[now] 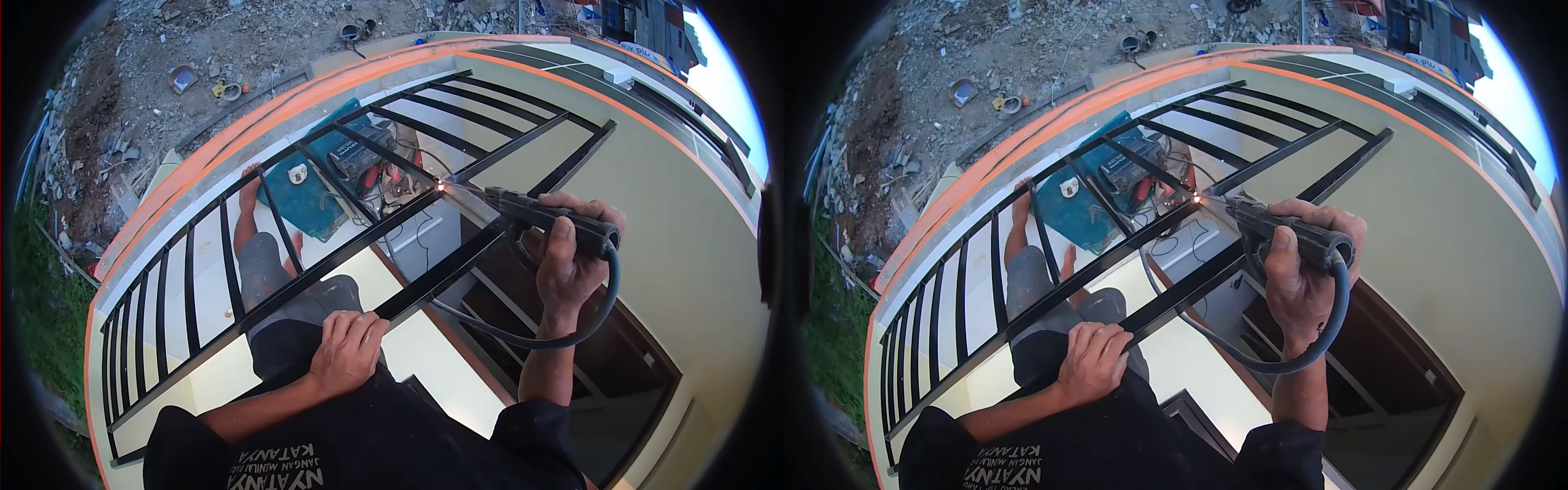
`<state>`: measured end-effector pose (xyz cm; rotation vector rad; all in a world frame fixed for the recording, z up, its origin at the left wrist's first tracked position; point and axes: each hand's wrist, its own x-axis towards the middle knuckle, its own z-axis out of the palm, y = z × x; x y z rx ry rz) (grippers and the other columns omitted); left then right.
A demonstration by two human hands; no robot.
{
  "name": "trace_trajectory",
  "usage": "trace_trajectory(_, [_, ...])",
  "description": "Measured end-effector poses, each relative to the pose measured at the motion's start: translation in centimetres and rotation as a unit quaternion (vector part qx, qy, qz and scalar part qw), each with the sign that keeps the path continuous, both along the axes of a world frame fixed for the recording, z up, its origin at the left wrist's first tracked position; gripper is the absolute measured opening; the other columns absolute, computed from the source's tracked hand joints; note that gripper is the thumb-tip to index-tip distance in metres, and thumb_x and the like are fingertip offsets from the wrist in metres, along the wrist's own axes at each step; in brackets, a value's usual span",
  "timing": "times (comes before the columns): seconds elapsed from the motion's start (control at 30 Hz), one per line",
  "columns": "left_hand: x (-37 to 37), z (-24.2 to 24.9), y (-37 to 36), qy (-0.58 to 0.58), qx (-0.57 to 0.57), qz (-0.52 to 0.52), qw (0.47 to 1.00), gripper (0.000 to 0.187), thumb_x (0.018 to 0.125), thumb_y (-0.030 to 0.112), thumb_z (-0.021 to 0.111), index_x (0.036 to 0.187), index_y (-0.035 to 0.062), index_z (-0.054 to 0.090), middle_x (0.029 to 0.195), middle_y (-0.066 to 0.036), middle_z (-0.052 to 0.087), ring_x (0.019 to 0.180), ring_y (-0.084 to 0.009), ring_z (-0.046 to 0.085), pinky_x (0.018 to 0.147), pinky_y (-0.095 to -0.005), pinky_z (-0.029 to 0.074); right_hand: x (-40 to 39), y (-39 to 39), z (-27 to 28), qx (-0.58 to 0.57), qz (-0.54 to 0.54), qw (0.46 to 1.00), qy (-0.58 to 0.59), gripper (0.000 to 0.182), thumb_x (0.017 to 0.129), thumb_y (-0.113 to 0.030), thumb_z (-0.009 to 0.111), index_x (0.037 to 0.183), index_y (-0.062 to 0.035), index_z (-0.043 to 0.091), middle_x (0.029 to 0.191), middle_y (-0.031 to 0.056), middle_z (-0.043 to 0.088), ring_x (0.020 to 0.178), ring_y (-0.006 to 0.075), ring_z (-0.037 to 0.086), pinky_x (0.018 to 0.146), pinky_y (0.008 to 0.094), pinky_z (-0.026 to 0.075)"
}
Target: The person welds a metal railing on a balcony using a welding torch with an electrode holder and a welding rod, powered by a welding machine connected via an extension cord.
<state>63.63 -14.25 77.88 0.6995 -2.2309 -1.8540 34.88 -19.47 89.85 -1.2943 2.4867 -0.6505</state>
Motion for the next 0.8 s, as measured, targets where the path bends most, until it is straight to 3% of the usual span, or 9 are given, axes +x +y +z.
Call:
trace_trajectory(0.43, [-0.06, -0.08, 0.06, 0.0, -0.032, 0.009, 0.999, 0.039, 0.072, 0.008, 0.077, 0.109, 0.005, 0.063, 0.106, -0.009, 0.061, 0.099, -0.0289, 0.058, 0.09, -0.0451, 0.044, -0.57, 0.43, -0.51, 0.006, 0.002, 1.0, -0.014, 0.032, 0.09, -0.018, 0.069, 0.107, -0.005, 0.045, 0.093, 0.0172, 0.071, 0.083, 0.0182, 0.064, 0.077, 0.0309, 0.051])
trace_trajectory(0.5, [-0.06, -0.05, -0.1, 0.006, -0.007, 0.001, 1.0, 0.033, 0.081, 0.009, 0.068, 0.114, 0.0044, 0.061, 0.105, -0.009, 0.06, 0.097, -0.0269, 0.058, 0.091, -0.0448, 0.044, -0.68, 0.43, -0.58, 0.01, 0.029, 0.999, 0.009, 0.032, 0.09, -0.018, 0.069, 0.107, -0.0052, 0.045, 0.094, 0.017, 0.071, 0.083, 0.0179, 0.065, 0.078, 0.0303, 0.052])
trace_trajectory(0.6, [-0.01, -0.3, 0.32, 0.008, -0.03, 0.006, 1.0, 0.037, 0.079, 0.008, 0.069, 0.115, 0.0031, 0.061, 0.108, -0.01, 0.059, 0.1, -0.0267, 0.056, 0.092, -0.045, 0.043, -0.25, 0.54, -0.53, -0.003, -0.024, 0.999, -0.021, 0.033, 0.091, -0.019, 0.068, 0.108, -0.0044, 0.044, 0.094, 0.0166, 0.07, 0.084, 0.0192, 0.066, 0.08, 0.0311, 0.051])
trace_trajectory(0.7, [0.05, 0.0, -0.08, 0.002, -0.004, -0.008, 1.0, 0.04, 0.077, 0.008, 0.07, 0.116, 0.0024, 0.06, 0.11, -0.01, 0.058, 0.102, -0.0267, 0.055, 0.093, -0.0451, 0.042, 0.06, 0.19, -0.37, -0.057, -0.01, 0.998, -0.02, 0.033, 0.092, -0.021, 0.068, 0.108, -0.0038, 0.044, 0.094, 0.0163, 0.07, 0.085, 0.0196, 0.066, 0.081, 0.0318, 0.049])
trace_trajectory(0.8, [0.01, 0.07, -0.26, 0.002, 0.0, -0.012, 1.0, 0.039, 0.078, 0.008, 0.07, 0.115, 0.0026, 0.06, 0.109, -0.01, 0.058, 0.102, -0.0265, 0.055, 0.094, -0.0448, 0.042, -0.06, 0.41, -0.31, -0.022, 0.006, 1.0, -0.002, 0.034, 0.092, -0.023, 0.067, 0.108, -0.0039, 0.044, 0.093, 0.0165, 0.07, 0.086, 0.0195, 0.065, 0.082, 0.0325, 0.048])
